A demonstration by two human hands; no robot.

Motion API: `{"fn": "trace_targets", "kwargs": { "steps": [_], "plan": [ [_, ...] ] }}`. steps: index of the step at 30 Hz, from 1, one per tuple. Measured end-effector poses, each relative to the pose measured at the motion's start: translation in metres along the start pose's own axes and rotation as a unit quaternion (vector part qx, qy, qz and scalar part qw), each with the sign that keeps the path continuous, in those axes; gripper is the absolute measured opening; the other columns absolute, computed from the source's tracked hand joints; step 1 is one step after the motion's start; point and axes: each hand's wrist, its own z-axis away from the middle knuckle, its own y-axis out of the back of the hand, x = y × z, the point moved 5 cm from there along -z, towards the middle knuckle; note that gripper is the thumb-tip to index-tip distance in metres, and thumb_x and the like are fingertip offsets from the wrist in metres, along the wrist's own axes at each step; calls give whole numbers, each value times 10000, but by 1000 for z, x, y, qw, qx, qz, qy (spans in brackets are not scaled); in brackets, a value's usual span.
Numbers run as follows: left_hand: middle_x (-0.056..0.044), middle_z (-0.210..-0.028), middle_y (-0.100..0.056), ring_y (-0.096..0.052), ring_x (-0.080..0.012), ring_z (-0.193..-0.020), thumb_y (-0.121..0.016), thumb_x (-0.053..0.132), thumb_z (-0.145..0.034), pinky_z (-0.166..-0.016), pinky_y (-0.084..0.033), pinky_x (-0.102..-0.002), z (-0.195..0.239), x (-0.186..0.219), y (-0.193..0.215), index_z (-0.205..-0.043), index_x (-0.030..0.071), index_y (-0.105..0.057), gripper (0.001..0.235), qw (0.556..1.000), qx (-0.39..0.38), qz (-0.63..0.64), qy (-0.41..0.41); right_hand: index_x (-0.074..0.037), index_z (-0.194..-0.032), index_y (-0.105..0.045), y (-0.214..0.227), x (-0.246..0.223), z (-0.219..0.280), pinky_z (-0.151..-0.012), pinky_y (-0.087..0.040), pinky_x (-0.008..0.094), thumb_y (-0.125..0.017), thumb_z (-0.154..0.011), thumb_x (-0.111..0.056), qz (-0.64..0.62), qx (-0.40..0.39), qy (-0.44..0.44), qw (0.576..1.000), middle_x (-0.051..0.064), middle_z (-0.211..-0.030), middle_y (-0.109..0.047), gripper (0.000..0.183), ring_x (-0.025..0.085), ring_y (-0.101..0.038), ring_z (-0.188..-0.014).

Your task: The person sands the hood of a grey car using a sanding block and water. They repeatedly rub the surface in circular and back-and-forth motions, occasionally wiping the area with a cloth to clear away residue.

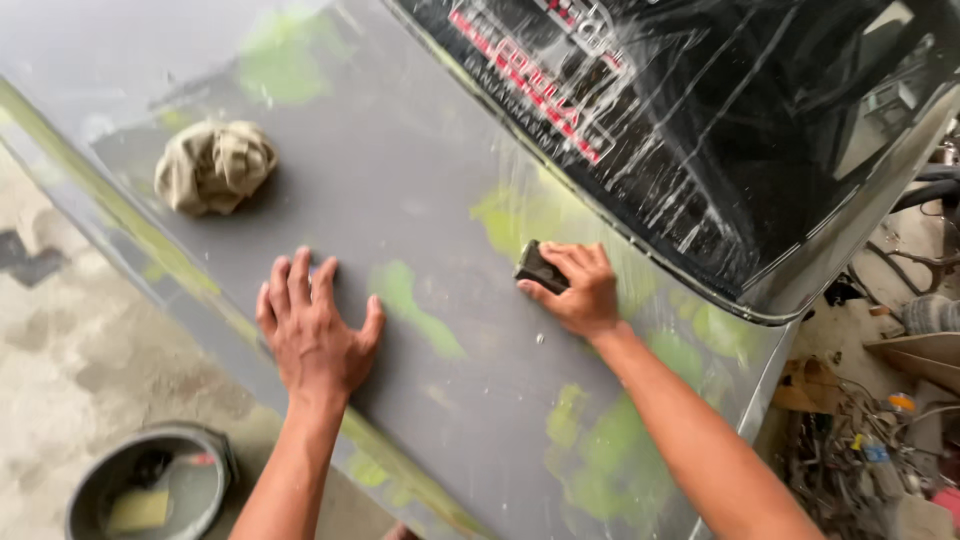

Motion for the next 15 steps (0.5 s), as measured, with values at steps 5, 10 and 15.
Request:
{"fn": "trace_targets", "kwargs": {
  "steps": [5, 10, 15],
  "plan": [
    [-148, -1374, -569, -451, -342, -1337, -726, 412, -720, -1121, -263, -483, 4, -1, 2, -1228, 91, -646, 606, 1000, 5, 8, -15, -132, -976, -734, -28, 64, -49, -771, -463, 408, -744, -843, -622, 36, 59, 60, 996, 58, -920, -698, 508, 263, -636, -816],
    [-138, -1376, -574, -449, -327, -1345, -729, 415, -719, -1133, -258, -467, 6, -2, 9, -1222, 98, -651, 599, 1000, 17, 1, -18, -124, -977, -748, -6, 23, -15, -787, -469, 416, -769, -808, -560, 20, 59, 21, 998, 52, -920, -705, 469, 268, -659, -824],
    [-131, -1382, -566, -443, -322, -1349, -722, 413, -715, -1140, -258, -465, 4, -1, -1, -1225, 102, -643, 603, 1000, 1, -2, -1, -132, -989, -744, 0, 31, 1, -837, -475, 368, -771, -777, -572, -14, 0, 22, 1000, 27, -975, -729, 488, 219, -682, -924]
  ]
}}
